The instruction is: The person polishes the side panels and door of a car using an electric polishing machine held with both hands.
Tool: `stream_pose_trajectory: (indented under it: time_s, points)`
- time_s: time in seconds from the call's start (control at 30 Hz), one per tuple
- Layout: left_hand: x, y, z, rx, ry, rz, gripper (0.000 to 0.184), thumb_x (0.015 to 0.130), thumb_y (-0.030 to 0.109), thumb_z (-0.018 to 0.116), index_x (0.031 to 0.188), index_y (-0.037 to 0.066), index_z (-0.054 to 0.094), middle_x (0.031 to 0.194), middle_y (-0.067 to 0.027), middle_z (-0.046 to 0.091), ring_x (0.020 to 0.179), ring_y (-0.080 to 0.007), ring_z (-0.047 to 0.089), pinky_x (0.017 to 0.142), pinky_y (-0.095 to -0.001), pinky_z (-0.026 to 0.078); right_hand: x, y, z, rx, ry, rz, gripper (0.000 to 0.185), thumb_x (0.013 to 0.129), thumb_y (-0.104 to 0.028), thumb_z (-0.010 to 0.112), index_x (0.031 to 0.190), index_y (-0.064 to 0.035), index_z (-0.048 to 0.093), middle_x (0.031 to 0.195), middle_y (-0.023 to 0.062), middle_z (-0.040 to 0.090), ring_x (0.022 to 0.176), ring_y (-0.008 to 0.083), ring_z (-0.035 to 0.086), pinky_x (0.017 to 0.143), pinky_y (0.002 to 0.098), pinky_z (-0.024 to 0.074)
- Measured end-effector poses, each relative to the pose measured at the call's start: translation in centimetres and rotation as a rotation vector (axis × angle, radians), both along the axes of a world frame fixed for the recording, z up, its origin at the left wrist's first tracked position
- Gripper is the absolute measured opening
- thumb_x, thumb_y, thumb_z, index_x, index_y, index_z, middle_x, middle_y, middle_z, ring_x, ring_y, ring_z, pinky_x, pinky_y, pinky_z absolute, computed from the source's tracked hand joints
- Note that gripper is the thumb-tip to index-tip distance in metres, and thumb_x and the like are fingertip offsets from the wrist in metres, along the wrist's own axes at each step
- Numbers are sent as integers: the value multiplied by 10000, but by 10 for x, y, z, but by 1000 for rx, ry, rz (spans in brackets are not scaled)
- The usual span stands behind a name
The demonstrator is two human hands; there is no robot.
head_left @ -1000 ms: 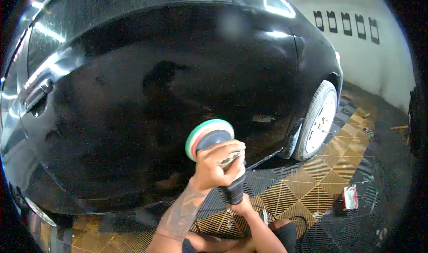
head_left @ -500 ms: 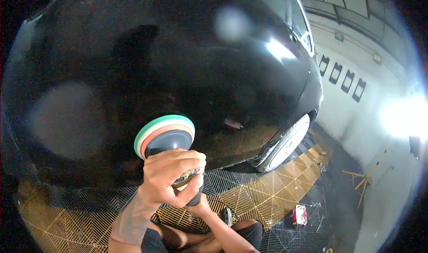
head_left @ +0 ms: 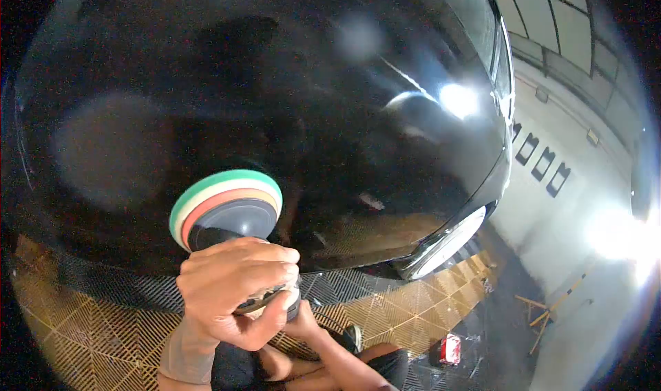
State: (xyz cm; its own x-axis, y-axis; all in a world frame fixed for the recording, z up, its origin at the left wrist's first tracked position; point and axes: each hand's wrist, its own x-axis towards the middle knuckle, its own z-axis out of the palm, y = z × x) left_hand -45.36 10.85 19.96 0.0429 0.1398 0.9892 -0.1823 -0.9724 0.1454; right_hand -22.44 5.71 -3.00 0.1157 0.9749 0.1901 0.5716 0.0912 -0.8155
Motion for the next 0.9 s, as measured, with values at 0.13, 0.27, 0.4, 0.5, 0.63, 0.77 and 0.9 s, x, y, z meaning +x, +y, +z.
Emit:
stream_pose_trajectory:
  time_s: [0.13, 0.27, 0.4, 0.5, 0.63, 0.77, 0.9]
  points:
    - [-2, 2, 3, 27, 7, -11, 212, 697, 79, 709, 883, -22, 702, 868, -207, 743, 745, -307, 750, 750, -387, 612, 1, 7, -19, 114, 71, 49, 600, 670, -179, 855, 1201, 22, 658, 1089, 150, 745, 990, 172, 696, 909, 356, 554]
    - [26, -4, 7, -2, 51, 19, 209, 709, 80, 693, 891, -25, 695, 872, -218, 744, 769, -317, 755, 765, -390, 608, 16, -5, -29, 69, 20, -27, 564, 660, -212, 857, 1137, 36, 685, 1018, 151, 759, 935, 183, 720, 875, 357, 570]
    - [70, -9, 8, -15, 94, -10, 214, 781, 147, 675, 910, -23, 687, 899, -223, 745, 821, -321, 750, 807, -396, 591, 43, -6, -44, 108, 185, -41, 556, 657, -253, 867, 1101, 33, 694, 1004, 152, 761, 909, 188, 727, 862, 347, 577]
    - [108, -14, 12, -1, 158, -12, 215, 777, 128, 671, 921, -27, 709, 922, -221, 750, 847, -314, 754, 816, -386, 590, 56, -22, -23, 176, 244, -93, 474, 673, -237, 857, 1047, 12, 707, 910, 139, 755, 834, 175, 717, 800, 348, 575]
    - [171, -20, 15, 10, 223, -76, 211, 746, 49, 671, 939, -17, 724, 941, -188, 758, 870, -280, 759, 838, -360, 585, 86, -24, -39, 216, 319, -151, 326, 662, -193, 832, 871, 13, 691, 822, 119, 737, 745, 155, 670, 718, 362, 554]
    - [233, -25, 16, 19, 309, -172, 217, 755, 1, 692, 969, -11, 726, 964, -168, 759, 880, -263, 754, 837, -345, 581, 109, -28, -52, 156, 372, -235, 317, 642, -200, 817, 833, 8, 672, 788, 101, 717, 704, 129, 618, 686, 363, 537]
    - [305, -29, 16, 118, 317, -204, 176, 742, -4, 729, 917, -5, 707, 834, -143, 732, 719, -260, 738, 668, -319, 579, 126, -32, -67, 308, 533, -342, 295, 634, -198, 804, 811, -9, 661, 737, 64, 675, 672, 137, 591, 655, 356, 513]
